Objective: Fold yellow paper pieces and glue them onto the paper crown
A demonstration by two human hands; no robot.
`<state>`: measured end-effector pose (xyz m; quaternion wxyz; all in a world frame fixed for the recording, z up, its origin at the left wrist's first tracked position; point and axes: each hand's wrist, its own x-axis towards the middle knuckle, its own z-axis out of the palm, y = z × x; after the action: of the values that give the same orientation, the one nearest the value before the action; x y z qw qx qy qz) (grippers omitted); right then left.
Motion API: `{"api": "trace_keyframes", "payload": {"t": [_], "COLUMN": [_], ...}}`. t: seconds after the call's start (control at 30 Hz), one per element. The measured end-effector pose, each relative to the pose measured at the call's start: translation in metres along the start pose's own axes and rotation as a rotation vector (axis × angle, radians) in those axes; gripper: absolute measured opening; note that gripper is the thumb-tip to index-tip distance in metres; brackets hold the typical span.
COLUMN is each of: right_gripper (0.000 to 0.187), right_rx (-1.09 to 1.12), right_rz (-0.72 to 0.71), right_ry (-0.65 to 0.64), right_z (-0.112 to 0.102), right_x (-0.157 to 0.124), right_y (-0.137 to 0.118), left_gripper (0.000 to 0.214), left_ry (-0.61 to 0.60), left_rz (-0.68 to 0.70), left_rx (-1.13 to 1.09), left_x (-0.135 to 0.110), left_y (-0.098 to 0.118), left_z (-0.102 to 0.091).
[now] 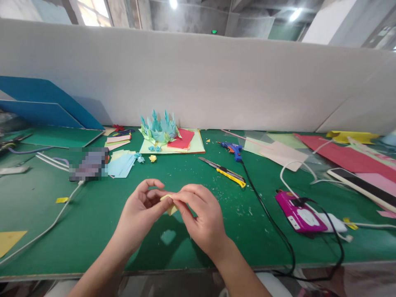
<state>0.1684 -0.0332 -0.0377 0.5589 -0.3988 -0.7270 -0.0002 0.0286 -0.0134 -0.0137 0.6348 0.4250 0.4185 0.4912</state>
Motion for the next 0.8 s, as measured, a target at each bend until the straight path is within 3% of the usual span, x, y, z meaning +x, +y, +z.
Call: {"api": "trace_keyframes", "payload": {"t": [0.23,0.67,0.8], "right_gripper": [0.022,0.025,0.020], "right_rx": [-0.060,-0.100,0.013], "right_rz": [-0.107,-0.176,-0.041], "right_ry": [-0.025,-0.089,-0.046], "right_z": [-0.002,-0.011,-0.008], "right_x": [0.000,0.000,0.000], "right_y": [0.001,0.008,0.003], "left_gripper": [0.043,0.046,0.046], "left_ry": [0.009,-0.039,-0.037], "left_rz": [-0.006,-0.024,0.001], "left_rx": [-0.031,-0.089,-0.097], "left_x": [0.000,0.000,-0.001], "left_y": [-0.001,0.001,0.002], "left_z": [-0.005,-0.005,-0.003]}}
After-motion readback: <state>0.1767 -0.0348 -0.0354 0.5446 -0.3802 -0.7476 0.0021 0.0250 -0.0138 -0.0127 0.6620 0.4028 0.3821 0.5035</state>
